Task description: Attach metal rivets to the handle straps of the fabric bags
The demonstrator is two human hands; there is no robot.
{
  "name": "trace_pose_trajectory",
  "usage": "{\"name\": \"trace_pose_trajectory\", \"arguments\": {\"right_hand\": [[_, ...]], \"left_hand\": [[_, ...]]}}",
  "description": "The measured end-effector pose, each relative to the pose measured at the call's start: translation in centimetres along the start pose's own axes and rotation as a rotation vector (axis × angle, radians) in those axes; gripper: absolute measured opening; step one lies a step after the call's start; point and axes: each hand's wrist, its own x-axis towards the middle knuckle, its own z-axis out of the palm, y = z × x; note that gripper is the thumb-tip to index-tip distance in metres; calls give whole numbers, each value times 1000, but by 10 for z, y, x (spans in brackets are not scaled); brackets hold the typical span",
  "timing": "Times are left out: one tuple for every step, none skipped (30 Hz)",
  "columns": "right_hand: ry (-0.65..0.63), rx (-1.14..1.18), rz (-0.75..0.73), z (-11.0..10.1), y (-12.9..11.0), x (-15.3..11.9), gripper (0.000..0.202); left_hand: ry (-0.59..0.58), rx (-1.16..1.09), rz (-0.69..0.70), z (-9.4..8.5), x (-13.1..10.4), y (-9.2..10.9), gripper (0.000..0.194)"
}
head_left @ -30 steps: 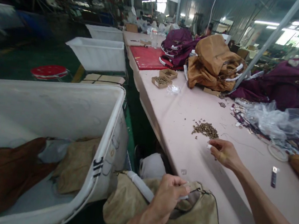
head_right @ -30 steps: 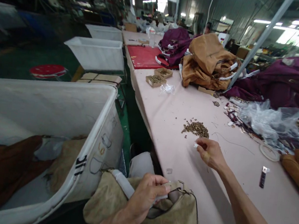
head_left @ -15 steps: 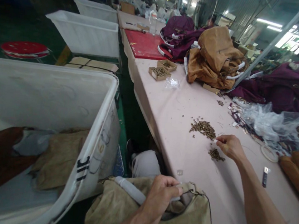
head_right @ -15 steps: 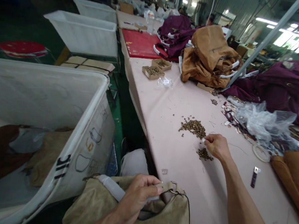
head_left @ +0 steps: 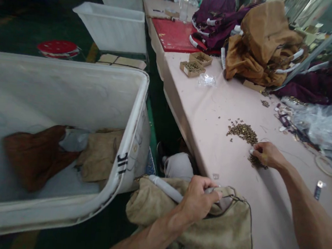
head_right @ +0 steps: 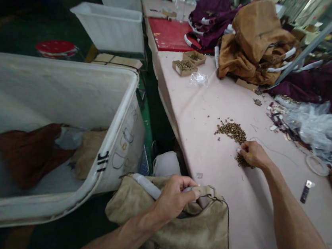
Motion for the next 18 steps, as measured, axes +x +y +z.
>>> {"name": "trace_pose_trajectory", "arguments": {"right_hand": [[-14, 5, -3, 0, 4, -2, 19], [-26, 11, -6, 0, 7, -4, 20], [-37, 18, -9, 0, 10, -5, 21], [-47, 26, -13, 1, 12, -7, 22], [-59, 35, -18, 1, 14, -8, 23], [-70, 42, -25, 0, 14, -10, 25], [-79, 48, -33, 0, 14, -11, 26], [-83, 51, -40, 0, 12, -12, 27], [-81, 50, -47, -1, 11, -13, 27], [-74, 46, -53, -1, 8, -13, 27], [-64, 40, -59, -2, 5, -14, 26], [-55, 33, -64, -3, 1, -15, 25], [-50, 29, -69, -4, -4, -17, 24], [-51, 27, -76, -6, -11, -21, 22], [-58, 29, -86, -9, -20, -27, 21], [-67, 36, -106, -11, -32, -35, 20], [-73, 52, -140, -15, -46, -46, 19], [-82, 76, -190, -18, -63, -59, 18]], "left_hand": [[-3, 19, 15, 1, -1, 0, 23], [-9, 33, 29, 2, -1, -1, 23], [-13, 44, 41, 3, -1, -2, 23], [-18, 50, 44, 4, -1, -4, 23], [-19, 49, 44, 4, -1, -6, 24], [-21, 46, 43, 5, -1, -7, 24], [-25, 41, 46, 5, -1, -9, 25], [-35, 37, 53, 5, -1, -10, 25], [-46, 35, 61, 5, -2, -10, 26], [-52, 35, 71, 5, -2, -10, 26], [-59, 38, 79, 5, -3, -9, 26], [-67, 42, 84, 4, -4, -8, 26], [-70, 49, 86, 3, -5, -6, 26], [-74, 61, 85, 2, -6, -5, 25], [-73, 76, 81, 1, -7, -3, 25], [-74, 93, 73, 1, -8, -2, 25], [-74, 108, 64, 0, -9, -2, 25], [-75, 120, 60, -1, -10, -1, 25]]}}
